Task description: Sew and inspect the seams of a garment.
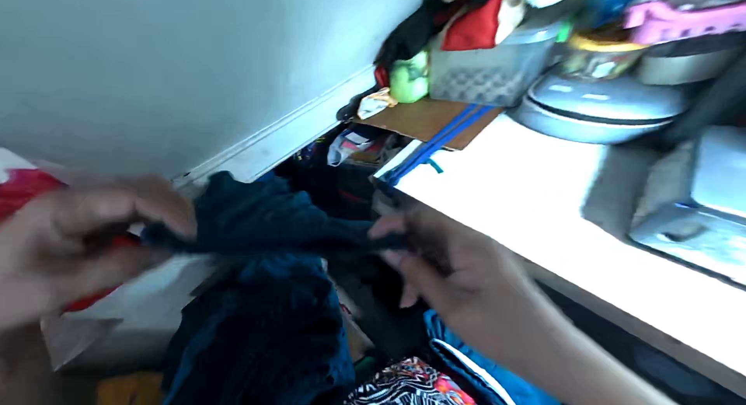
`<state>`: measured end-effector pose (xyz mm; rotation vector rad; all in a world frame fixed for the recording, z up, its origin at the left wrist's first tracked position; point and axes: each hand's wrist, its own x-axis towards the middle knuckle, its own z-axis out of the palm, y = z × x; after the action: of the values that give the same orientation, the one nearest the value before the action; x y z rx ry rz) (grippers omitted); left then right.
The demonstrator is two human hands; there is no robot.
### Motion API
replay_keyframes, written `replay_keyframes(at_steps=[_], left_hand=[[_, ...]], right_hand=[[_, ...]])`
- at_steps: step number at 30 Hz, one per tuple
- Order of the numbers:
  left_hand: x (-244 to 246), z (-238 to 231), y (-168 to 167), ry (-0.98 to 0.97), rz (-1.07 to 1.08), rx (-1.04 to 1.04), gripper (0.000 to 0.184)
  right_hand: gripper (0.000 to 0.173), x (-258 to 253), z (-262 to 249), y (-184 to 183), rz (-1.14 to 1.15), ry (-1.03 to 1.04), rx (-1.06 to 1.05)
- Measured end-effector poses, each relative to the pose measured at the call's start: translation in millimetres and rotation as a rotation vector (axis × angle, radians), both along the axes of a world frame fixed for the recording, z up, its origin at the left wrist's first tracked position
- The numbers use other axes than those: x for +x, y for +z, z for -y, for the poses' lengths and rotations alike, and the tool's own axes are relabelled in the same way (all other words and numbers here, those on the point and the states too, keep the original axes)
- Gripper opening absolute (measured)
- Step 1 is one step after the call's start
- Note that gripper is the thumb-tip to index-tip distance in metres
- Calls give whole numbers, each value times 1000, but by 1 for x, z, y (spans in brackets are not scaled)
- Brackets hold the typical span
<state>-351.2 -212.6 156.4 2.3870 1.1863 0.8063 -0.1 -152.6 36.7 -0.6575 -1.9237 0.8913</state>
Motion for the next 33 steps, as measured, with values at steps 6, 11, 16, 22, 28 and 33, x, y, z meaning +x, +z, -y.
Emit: replay_keyframes(at_steps=[6,11,16,22,28,33], left_hand=[[-42,56,-60,-160,199,-552,42],[-44,17,-96,607,-54,-625,33],[-92,29,-191,922,-180,-1015,64],[-85,26,-219,860,-451,-870,44],[-116,-46,-223,723,-758,-873,41],[-38,-113,-189,494,-687,-767,50]], right_hand=[[37,-10,19,-51,330,380,0],[30,17,7,-40,243,199,21],[37,-5,1,-53,272,322,12],[65,-54,15,-73,450,563,-219],[50,-65,44,-95,450,520,-46],[46,-66,47,-96,474,534,-5]])
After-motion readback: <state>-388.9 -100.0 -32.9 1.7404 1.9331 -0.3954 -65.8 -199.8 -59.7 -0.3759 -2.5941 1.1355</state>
